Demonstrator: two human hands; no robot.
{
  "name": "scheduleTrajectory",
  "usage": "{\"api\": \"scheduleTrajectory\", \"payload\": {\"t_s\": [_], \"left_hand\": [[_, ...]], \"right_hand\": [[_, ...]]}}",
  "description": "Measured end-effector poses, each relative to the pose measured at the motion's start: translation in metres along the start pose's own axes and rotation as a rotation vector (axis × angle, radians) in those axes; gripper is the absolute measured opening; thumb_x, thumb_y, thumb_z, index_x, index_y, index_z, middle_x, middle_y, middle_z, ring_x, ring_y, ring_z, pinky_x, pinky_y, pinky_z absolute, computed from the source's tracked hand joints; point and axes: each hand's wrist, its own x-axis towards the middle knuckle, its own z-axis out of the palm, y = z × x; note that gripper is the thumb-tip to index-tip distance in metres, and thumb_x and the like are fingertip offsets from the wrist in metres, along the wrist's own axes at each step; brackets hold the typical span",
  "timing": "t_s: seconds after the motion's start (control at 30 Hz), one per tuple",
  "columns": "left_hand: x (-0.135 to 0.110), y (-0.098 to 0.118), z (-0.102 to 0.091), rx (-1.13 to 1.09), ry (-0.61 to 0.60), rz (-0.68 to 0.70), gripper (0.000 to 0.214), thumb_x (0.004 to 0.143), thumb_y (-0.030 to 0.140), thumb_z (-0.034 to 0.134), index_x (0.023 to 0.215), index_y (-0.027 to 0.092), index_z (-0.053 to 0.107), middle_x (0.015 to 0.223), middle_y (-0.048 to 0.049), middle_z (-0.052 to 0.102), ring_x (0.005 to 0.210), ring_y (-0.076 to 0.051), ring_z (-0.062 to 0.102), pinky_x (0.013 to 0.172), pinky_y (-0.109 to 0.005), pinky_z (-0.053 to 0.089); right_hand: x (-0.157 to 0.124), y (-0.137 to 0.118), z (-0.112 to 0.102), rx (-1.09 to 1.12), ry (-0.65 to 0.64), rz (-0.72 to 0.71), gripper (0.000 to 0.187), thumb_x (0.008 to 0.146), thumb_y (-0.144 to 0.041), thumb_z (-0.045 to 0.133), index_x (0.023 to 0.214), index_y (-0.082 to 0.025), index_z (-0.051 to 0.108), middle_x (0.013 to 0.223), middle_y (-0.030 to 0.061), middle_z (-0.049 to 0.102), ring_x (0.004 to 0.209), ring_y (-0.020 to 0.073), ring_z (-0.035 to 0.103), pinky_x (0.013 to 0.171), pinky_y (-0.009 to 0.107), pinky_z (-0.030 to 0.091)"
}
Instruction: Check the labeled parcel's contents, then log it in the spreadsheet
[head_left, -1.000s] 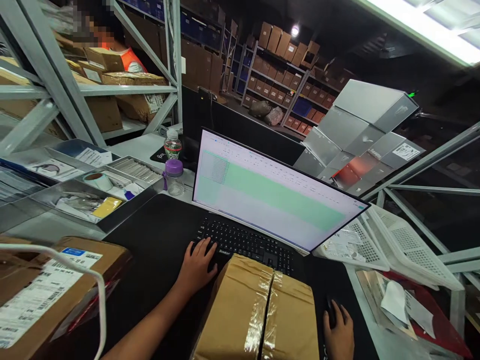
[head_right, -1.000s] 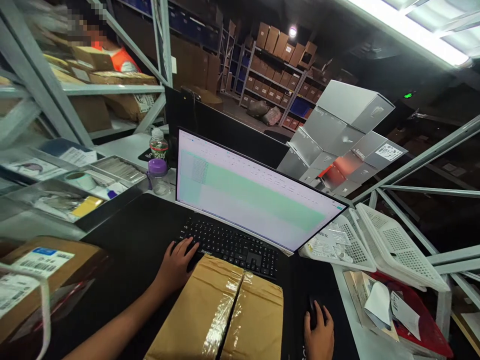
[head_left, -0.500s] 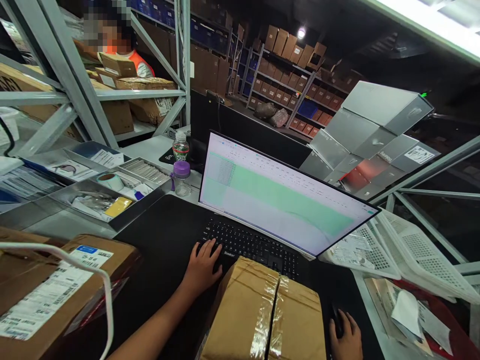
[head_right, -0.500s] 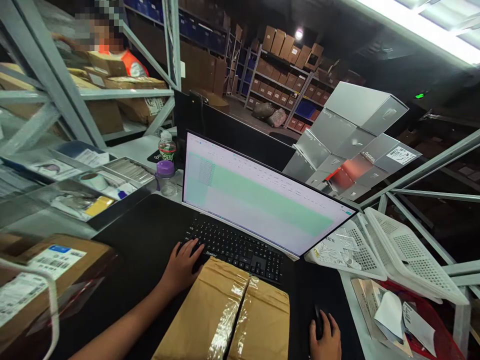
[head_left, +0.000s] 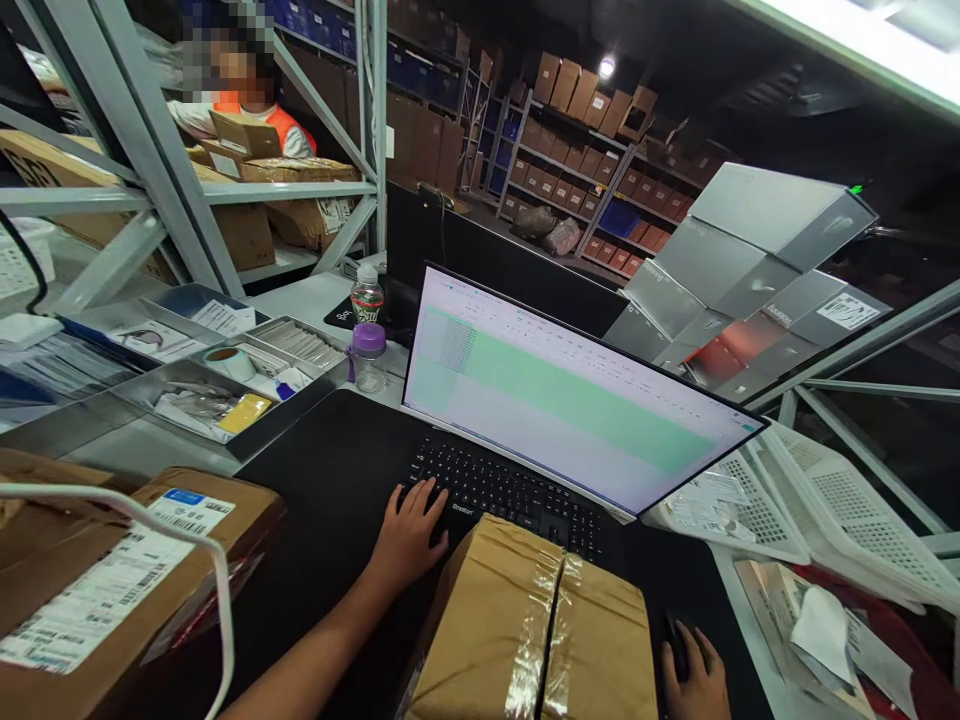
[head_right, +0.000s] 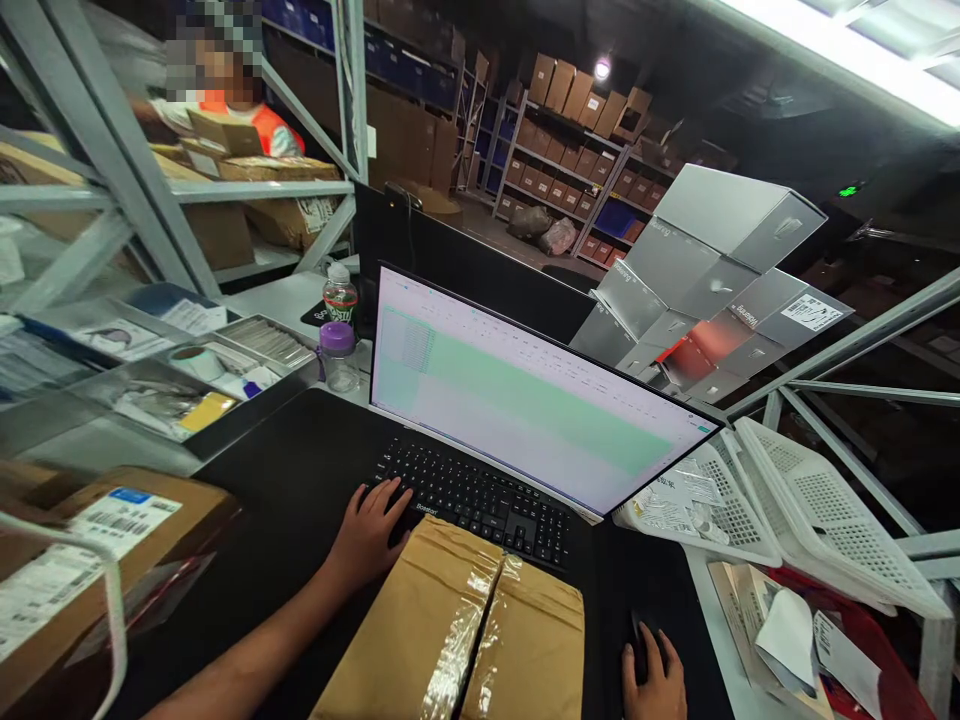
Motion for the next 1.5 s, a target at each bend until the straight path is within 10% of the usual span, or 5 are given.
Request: {"api": "scheduleTrajectory", "payload": {"t_s": [0.73, 1.5], "left_hand": [[0.002, -0.001, 0.005, -0.003, -0.039, -0.044, 0.071, 0.083, 0.035, 0.064, 0.149, 0.012, 0.053, 0.16, -0.0286, 0.045, 0.143, -0.042, 0.049, 0.118, -0.062, 0.034], [0.007, 0.001, -0.007, -0.058, -0.08, 0.027, 0.061, 0.086, 0.056, 0.071, 0.142, 0.032, 0.063, 0.167, -0.0241, 0.036, 0.15, -0.04, 0.043, 0.114, -0.067, 0.034]], "right_hand": [[-0.006, -0.015, -0.014, -0.013, -0.022, 0.017, 0.075, 0.092, -0.069, 0.039, 0.138, -0.015, 0.063, 0.145, 0.0213, 0.05, 0.132, 0.0403, 0.054, 0.105, 0.056, 0.05], [0.003, 0.009, 0.008, -0.001, 0.032, 0.032, 0.075, 0.083, -0.073, 0.04, 0.128, -0.02, 0.069, 0.141, 0.0211, 0.053, 0.131, 0.0442, 0.056, 0.103, 0.061, 0.053]]}}
